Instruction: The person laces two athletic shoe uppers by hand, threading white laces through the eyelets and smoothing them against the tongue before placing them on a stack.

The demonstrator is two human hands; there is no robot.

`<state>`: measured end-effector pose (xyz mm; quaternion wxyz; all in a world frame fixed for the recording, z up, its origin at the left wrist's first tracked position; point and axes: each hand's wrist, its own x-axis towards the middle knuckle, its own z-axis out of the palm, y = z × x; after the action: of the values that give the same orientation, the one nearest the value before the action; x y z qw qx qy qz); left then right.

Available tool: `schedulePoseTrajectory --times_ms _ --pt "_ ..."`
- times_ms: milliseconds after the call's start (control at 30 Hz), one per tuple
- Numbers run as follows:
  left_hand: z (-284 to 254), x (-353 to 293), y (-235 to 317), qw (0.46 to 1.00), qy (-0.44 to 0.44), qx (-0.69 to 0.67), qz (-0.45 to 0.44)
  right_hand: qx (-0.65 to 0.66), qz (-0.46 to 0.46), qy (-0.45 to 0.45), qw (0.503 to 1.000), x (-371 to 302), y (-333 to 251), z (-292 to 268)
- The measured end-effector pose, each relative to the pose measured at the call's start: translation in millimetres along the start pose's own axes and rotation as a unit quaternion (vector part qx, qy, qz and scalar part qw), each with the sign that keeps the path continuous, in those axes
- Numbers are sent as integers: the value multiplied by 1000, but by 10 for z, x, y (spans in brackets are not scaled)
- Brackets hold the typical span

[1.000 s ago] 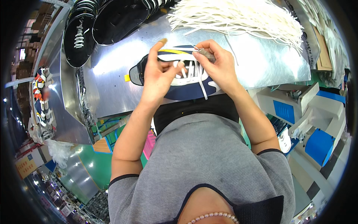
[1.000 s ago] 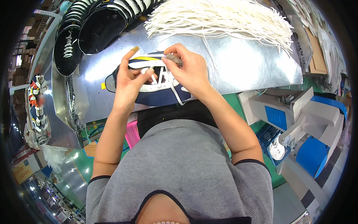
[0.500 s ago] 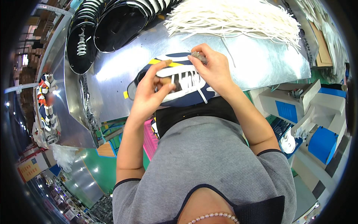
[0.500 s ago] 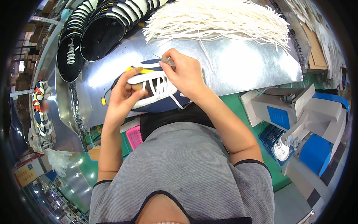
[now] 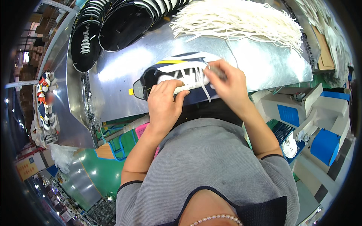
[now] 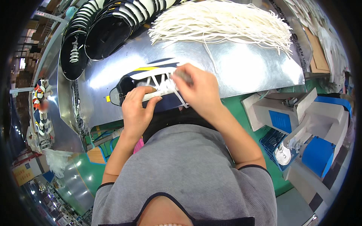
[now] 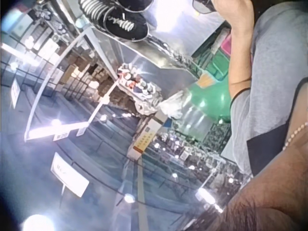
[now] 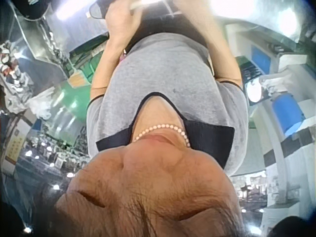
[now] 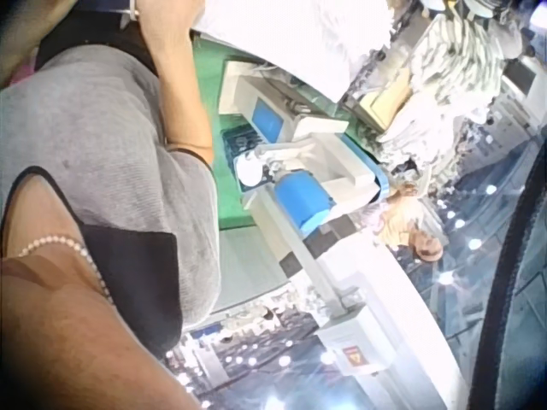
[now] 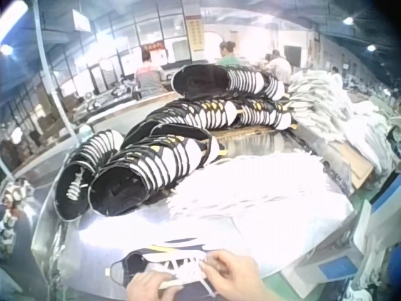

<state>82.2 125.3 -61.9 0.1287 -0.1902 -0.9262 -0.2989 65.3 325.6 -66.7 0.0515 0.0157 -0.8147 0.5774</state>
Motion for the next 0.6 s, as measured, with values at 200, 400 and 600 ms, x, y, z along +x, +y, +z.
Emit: schedulePoseTrajectory --times_ms 200,400,600 --pt "19 158 67 997 12 -69 23 -120 -26 -1 992 -214 239 74" --pt "-84 290 -155 998 57 -25 6 -238 -279 -98 925 -454 -145 -77" --pt "-124 409 -156 993 89 -27 68 -59 -160 -135 976 -406 8 -153"
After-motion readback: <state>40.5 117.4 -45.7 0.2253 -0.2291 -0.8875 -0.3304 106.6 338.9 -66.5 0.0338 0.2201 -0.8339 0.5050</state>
